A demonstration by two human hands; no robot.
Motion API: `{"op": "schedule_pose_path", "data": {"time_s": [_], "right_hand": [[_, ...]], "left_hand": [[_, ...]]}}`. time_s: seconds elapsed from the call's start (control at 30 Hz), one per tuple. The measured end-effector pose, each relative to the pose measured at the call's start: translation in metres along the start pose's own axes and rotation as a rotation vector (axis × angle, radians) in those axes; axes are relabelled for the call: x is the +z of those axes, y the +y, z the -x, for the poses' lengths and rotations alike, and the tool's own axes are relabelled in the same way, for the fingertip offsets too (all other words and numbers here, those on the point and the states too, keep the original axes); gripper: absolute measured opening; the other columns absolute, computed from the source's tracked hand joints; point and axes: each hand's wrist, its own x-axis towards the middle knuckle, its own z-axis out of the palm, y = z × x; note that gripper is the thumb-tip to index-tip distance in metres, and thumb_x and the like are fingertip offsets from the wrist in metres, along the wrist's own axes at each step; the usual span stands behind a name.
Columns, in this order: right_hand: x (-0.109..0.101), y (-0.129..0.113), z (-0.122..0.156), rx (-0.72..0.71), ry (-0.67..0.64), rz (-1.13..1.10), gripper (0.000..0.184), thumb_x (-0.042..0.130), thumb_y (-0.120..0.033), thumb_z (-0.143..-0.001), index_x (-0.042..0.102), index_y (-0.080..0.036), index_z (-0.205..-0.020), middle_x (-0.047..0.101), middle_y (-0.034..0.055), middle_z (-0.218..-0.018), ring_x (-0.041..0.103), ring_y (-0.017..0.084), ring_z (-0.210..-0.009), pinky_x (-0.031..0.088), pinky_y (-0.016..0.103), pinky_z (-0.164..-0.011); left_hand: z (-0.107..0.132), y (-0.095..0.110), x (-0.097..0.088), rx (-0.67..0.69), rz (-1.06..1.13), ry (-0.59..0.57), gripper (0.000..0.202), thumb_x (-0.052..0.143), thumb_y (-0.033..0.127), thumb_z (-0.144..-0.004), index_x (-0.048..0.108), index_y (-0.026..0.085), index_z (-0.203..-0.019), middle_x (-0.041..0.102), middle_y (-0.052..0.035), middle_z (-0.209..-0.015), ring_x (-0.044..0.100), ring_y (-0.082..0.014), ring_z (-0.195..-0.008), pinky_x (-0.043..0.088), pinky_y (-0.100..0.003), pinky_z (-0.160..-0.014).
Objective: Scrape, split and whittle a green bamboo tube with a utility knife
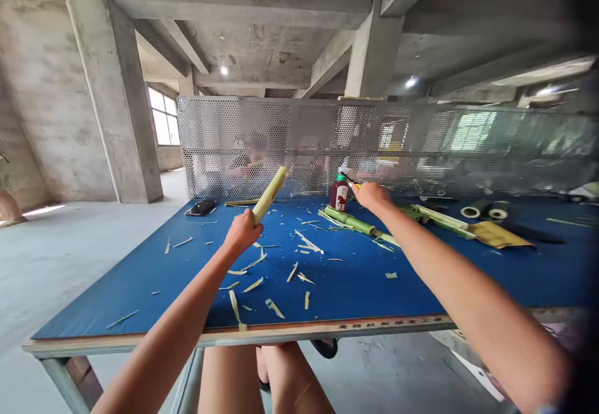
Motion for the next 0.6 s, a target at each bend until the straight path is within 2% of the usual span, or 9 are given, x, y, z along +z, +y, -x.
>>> {"op": "schedule_pose_path", "data": {"time_s": [0.03, 0.1, 0.17, 0.27, 0.4, 0.6], "right_hand": [[0.004, 0.004, 0.003, -0.013, 0.002, 0.009, 0.056, 0.025, -0.047, -0.089, 0.061, -0.003, -0.092, 0.062, 0.0230, -0.091, 0.060, 0.026, -0.085, 0.038, 0.028, -0.061], [0.013, 0.001, 0.020, -0.134, 0.045, 0.000, 0.057, 0.022, -0.050, -0.088, 0.061, -0.007, -0.091, 0.064, 0.0186, -0.087, 0.061, 0.025, -0.080, 0.037, 0.027, -0.058], [0.019, -0.014, 0.047, -0.271, 0.095, -0.035, 0.060, 0.019, -0.055, -0.086, 0.059, -0.011, -0.091, 0.065, 0.0145, -0.079, 0.061, 0.023, -0.073, 0.034, 0.025, -0.053], [0.020, -0.042, 0.085, -0.458, 0.094, -0.071, 0.058, 0.018, -0.057, -0.086, 0.057, -0.014, -0.087, 0.064, 0.0106, -0.072, 0.061, 0.021, -0.067, 0.031, 0.024, -0.050], [0.012, -0.067, 0.109, -0.536, 0.114, -0.083, 0.056, 0.018, -0.056, -0.086, 0.056, -0.015, -0.085, 0.064, 0.0109, -0.071, 0.061, 0.021, -0.066, 0.032, 0.024, -0.050], [0.016, -0.085, 0.110, -0.539, 0.103, -0.042, 0.058, 0.016, -0.054, -0.087, 0.057, -0.013, -0.085, 0.064, 0.0136, -0.073, 0.062, 0.023, -0.067, 0.038, 0.025, -0.054]], "left_hand": [[-0.001, 0.000, 0.001, -0.021, 0.049, -0.010, 0.015, 0.049, 0.027, -0.069, 0.048, 0.016, -0.080, 0.061, -0.0072, -0.076, 0.059, -0.0176, -0.068, 0.038, -0.024, -0.053], [-0.003, 0.000, 0.002, -0.065, 0.193, -0.043, 0.015, 0.049, 0.027, -0.069, 0.048, 0.016, -0.079, 0.060, -0.0041, -0.068, 0.058, -0.0146, -0.058, 0.039, -0.023, -0.048], [-0.002, -0.001, 0.003, -0.090, 0.356, -0.093, 0.015, 0.047, 0.026, -0.069, 0.048, 0.016, -0.080, 0.056, -0.0002, -0.058, 0.054, -0.0112, -0.047, 0.038, -0.021, -0.044], [0.000, -0.001, 0.003, -0.089, 0.482, -0.132, 0.014, 0.047, 0.023, -0.068, 0.048, 0.016, -0.079, 0.051, 0.0033, -0.050, 0.049, -0.0086, -0.039, 0.037, -0.020, -0.040], [0.002, -0.002, 0.005, -0.063, 0.460, -0.114, 0.015, 0.048, 0.023, -0.067, 0.048, 0.016, -0.079, 0.050, 0.0037, -0.051, 0.049, -0.0083, -0.039, 0.036, -0.019, -0.038], [0.001, -0.005, 0.003, 0.019, 0.292, -0.052, 0.014, 0.048, 0.027, -0.067, 0.048, 0.016, -0.076, 0.054, 0.0004, -0.058, 0.052, -0.0106, -0.047, 0.036, -0.021, -0.043]]}}
